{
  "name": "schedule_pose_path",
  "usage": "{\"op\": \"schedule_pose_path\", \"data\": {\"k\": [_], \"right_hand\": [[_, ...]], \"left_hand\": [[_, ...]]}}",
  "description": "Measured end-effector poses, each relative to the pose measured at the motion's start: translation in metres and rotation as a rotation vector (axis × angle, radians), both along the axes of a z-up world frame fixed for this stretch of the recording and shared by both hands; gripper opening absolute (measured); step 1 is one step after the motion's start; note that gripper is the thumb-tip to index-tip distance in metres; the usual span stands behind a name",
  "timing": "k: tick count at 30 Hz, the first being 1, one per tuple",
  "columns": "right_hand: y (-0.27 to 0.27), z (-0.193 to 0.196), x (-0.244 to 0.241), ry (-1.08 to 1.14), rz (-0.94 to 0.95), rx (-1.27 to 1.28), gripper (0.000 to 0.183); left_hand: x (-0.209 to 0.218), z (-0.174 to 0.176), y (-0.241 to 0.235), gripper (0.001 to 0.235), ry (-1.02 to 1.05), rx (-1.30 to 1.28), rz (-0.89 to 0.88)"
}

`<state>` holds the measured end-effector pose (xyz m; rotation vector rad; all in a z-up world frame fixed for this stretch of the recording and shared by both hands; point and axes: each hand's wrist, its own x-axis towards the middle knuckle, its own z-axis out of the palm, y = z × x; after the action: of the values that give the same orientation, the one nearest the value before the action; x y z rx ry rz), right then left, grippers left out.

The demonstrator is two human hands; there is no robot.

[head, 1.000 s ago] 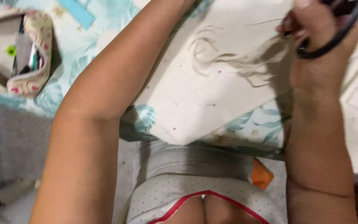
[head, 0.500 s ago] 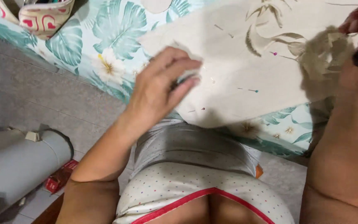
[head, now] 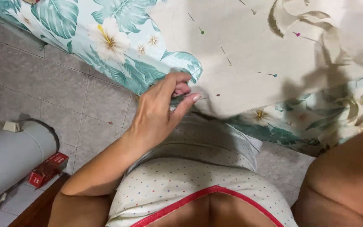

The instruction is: Cutting circular and irregular shapes from white fabric using scissors on a table

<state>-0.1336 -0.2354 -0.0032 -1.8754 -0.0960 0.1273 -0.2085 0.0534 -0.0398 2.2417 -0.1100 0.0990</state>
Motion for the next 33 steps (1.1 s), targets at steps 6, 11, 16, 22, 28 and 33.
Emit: {"op": "schedule_pose_path", "data": {"k": [6,11,16,22,28,33], "right_hand": [[0.009,-0.002,-0.068,0.032,-0.152,0.103,0.027],[-0.042,-0.045,-0.102,0.525,0.536,-0.113,0.030],[-0.044,-0.071,-0.138,0.776,0.417,-0.162,0.026],[-0.001,-0.076,-0.129,0.722,0.281,0.250,0.010],[0.006,-0.069,-0.116,0.575,0.314,0.376,0.015],[0.001,-0.072,-0.123,0.670,0.271,0.400,0.003]], "left_hand": [[0.003,0.005,-0.012,0.041,0.154,-0.131,0.000],[-0.002,-0.002,-0.010,0.043,-0.059,-0.059,-0.075],[-0.009,-0.006,-0.001,0.037,-0.089,-0.001,-0.065],[-0.015,-0.003,0.001,0.033,0.122,-0.133,0.013],[-0.006,-0.001,-0.001,0.041,0.187,-0.377,-0.023],[0.010,-0.001,-0.012,0.047,0.169,-0.507,-0.158]]}}
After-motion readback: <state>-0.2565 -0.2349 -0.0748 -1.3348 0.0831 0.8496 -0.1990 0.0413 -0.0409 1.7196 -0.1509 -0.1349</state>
